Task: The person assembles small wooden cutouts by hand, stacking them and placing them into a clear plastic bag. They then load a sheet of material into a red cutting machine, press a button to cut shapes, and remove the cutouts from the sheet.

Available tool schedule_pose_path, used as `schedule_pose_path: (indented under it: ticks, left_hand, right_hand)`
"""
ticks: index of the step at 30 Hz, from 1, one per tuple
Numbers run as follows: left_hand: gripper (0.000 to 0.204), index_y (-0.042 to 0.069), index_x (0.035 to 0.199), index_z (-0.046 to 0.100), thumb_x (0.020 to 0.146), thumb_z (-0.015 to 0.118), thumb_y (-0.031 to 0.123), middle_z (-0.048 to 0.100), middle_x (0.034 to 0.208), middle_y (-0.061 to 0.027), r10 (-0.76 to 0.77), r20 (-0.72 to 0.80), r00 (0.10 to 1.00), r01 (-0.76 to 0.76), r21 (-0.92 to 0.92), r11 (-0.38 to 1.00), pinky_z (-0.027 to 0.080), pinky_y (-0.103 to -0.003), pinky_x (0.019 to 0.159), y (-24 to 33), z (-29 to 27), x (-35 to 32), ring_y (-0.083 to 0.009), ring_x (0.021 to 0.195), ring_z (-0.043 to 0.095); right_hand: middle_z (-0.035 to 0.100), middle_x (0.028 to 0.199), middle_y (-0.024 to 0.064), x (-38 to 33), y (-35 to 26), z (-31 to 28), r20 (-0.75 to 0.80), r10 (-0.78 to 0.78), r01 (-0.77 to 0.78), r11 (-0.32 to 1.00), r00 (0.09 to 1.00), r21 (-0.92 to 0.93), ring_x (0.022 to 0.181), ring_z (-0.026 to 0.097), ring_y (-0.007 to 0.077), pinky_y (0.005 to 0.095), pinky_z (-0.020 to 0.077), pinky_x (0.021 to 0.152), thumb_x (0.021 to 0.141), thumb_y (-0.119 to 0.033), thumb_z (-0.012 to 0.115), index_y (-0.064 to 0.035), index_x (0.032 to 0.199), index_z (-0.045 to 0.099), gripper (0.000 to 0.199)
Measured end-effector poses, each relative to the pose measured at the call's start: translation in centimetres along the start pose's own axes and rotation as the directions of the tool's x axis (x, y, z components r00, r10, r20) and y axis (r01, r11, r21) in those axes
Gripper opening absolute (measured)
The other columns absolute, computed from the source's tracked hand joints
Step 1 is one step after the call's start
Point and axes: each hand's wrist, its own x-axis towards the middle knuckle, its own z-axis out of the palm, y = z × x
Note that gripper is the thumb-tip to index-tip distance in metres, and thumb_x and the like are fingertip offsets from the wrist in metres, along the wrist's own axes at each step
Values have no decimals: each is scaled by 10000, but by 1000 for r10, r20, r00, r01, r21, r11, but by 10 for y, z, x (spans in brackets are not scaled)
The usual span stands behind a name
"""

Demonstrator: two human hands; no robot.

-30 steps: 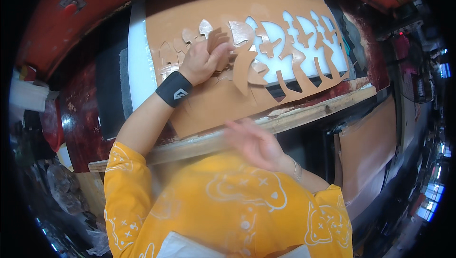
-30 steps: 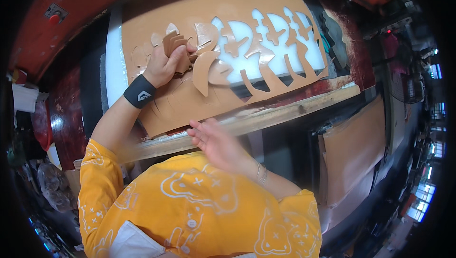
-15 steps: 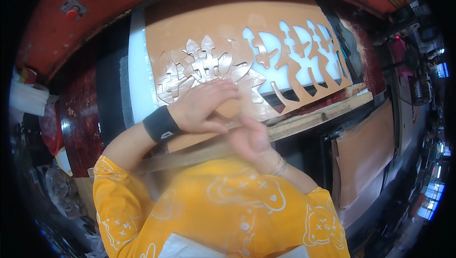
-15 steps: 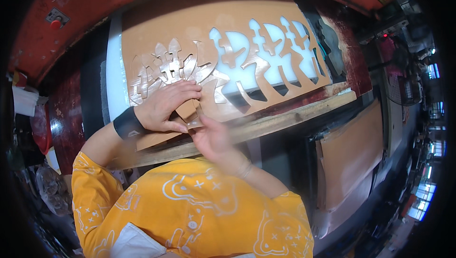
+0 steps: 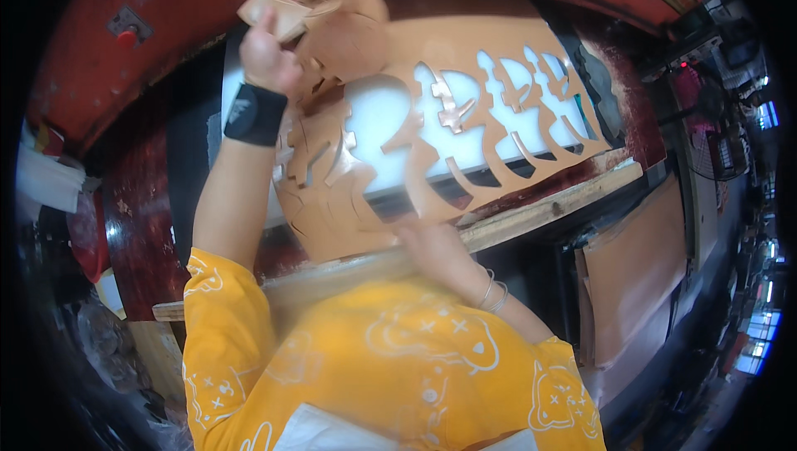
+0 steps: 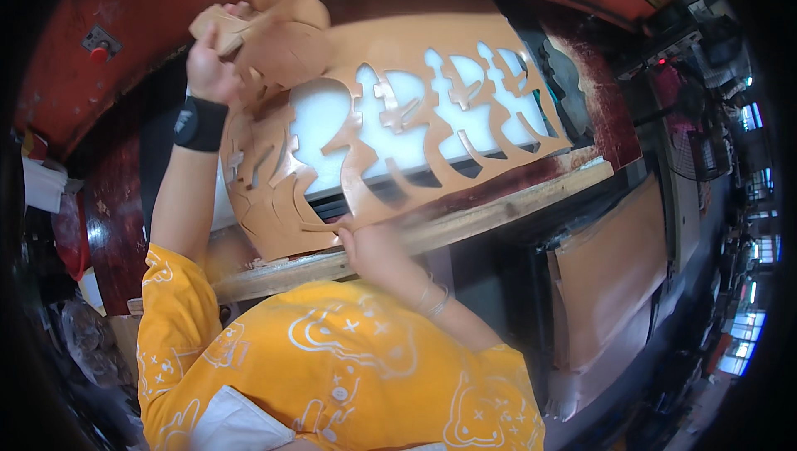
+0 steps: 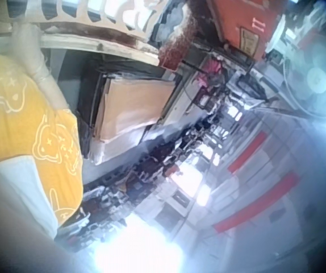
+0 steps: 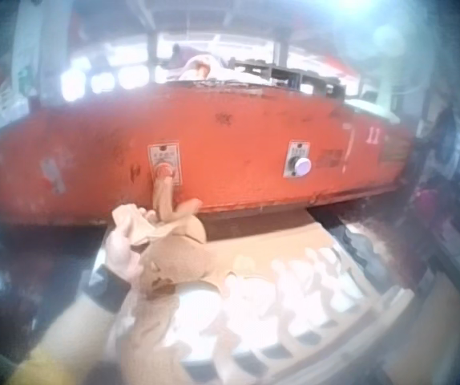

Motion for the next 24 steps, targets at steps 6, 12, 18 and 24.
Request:
schedule_pose_path:
  ticks: [6, 12, 18, 24]
  left_hand:
    - [373, 12, 1173, 471, 988, 316, 295, 543, 1163, -168, 73, -187, 980, -64, 53, 997, 408, -510, 971, 30, -18, 45, -336, 1084, 535]
    - [358, 12, 1225, 426, 983, 366, 269, 528, 1172, -160, 125, -160, 979, -114, 73, 991, 434, -523, 943, 48, 2, 41, -342, 1077, 543]
    - [351, 5, 1210, 472, 989, 386, 264, 581, 1106, -94, 52, 60, 997, -66, 259, 964, 490, -374, 887, 32, 10, -7, -215, 1031, 582]
    - [380, 26, 1226, 487, 994, 376, 306, 580, 1157, -98, -115, 35, 993, 90, 422, 902, 487, -336, 881, 32, 1, -43, -192, 1040, 584]
  right_hand:
    - [600, 660, 167, -10, 14, 7, -44, -42, 38, 996, 998, -86, 598, 598, 345, 446, 467, 569, 910, -208, 504, -50, 907, 599, 184]
    - [617, 842, 208, -10, -16, -39, 89, -342, 353, 910, 936, -217, 798, 609, 356, 420, 479, 716, 893, -232, 542, -3, 1009, 589, 262]
    - [650, 952, 135, 21, -77, -138, 165, -388, 363, 918, 907, 162, 870, 616, 328, 406, 494, 763, 849, -222, 579, -53, 1044, 632, 264]
    - [556, 1099, 148, 145, -78, -71, -373, -605, 538, 796, 704, -276, 1004, 549, 328, 389, 468, 841, 714, -47, 693, -63, 1138, 533, 454]
